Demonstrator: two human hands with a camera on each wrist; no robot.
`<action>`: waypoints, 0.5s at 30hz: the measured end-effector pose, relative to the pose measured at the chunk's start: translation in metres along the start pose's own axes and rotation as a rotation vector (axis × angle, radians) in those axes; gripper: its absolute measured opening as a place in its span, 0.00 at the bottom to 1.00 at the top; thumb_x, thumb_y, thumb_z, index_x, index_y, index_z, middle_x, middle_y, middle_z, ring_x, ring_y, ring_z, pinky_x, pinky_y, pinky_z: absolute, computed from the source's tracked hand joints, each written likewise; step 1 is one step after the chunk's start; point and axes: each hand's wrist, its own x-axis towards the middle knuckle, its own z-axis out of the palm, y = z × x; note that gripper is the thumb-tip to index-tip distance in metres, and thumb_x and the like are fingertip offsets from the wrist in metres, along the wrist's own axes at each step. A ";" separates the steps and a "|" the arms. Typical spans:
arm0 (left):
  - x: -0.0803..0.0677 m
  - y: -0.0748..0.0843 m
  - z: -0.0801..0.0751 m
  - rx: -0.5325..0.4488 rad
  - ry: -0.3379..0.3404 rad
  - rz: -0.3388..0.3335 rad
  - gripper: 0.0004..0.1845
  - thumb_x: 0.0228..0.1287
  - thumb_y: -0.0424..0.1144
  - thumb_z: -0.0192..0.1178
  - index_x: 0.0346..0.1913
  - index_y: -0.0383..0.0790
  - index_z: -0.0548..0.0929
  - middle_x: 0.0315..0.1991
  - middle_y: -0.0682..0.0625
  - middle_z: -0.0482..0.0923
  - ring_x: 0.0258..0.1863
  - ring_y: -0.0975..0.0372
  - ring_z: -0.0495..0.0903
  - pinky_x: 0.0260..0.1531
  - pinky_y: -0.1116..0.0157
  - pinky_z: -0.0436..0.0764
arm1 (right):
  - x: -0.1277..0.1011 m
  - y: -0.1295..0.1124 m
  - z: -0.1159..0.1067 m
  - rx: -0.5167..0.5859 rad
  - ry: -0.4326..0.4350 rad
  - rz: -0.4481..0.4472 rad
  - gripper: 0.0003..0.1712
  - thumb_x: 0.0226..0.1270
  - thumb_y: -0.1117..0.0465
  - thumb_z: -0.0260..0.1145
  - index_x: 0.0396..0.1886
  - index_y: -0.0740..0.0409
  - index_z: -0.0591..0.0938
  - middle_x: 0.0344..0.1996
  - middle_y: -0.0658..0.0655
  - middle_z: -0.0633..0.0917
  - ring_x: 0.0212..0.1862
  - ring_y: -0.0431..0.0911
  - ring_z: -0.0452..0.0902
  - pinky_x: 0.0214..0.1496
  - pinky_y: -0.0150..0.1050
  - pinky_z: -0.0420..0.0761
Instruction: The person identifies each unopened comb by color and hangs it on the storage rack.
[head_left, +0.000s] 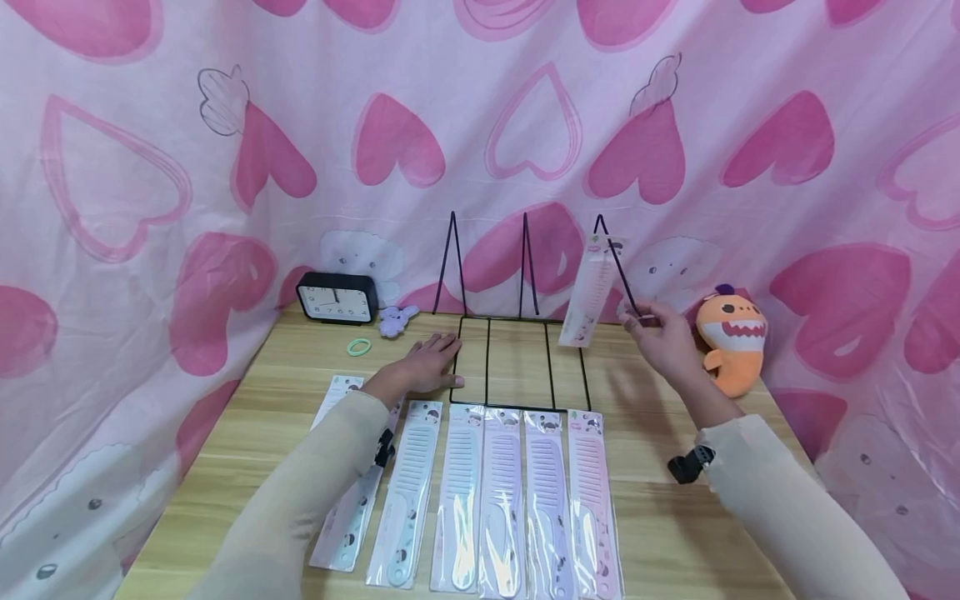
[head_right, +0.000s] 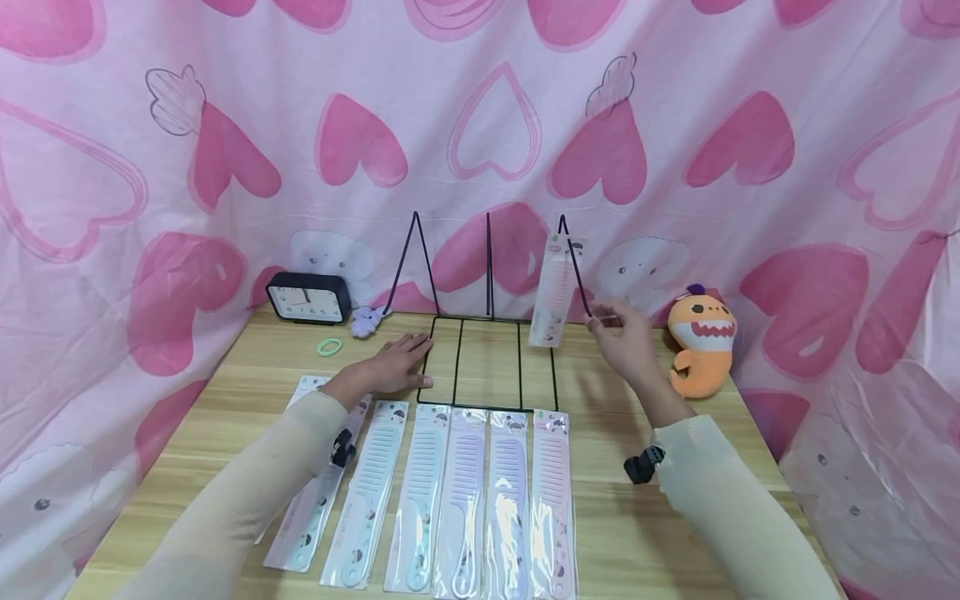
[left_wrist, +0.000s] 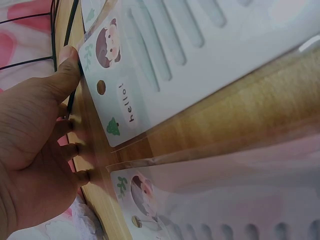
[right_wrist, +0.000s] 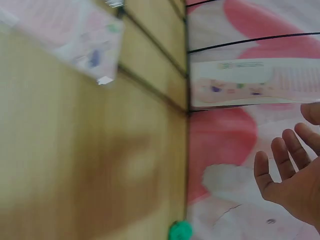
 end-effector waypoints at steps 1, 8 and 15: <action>-0.001 0.001 0.000 0.004 0.001 -0.002 0.48 0.85 0.62 0.56 0.92 0.42 0.49 0.94 0.44 0.39 0.93 0.44 0.36 0.92 0.39 0.42 | -0.003 0.005 0.001 -0.019 -0.024 -0.005 0.30 0.87 0.41 0.62 0.75 0.56 0.81 0.70 0.66 0.81 0.68 0.62 0.79 0.60 0.46 0.87; 0.001 -0.001 0.002 -0.035 -0.009 -0.008 0.48 0.85 0.61 0.57 0.92 0.43 0.48 0.94 0.46 0.37 0.93 0.46 0.33 0.92 0.39 0.39 | -0.027 0.035 0.012 -0.213 -0.187 -0.117 0.26 0.87 0.48 0.66 0.71 0.60 0.84 0.64 0.66 0.86 0.65 0.64 0.82 0.62 0.62 0.86; -0.005 0.004 -0.003 -0.026 -0.013 0.003 0.48 0.85 0.60 0.56 0.92 0.41 0.48 0.94 0.44 0.37 0.93 0.44 0.33 0.91 0.37 0.41 | -0.046 0.058 0.031 -0.252 -0.293 -0.198 0.17 0.79 0.58 0.74 0.59 0.62 0.90 0.52 0.62 0.87 0.54 0.56 0.83 0.55 0.50 0.85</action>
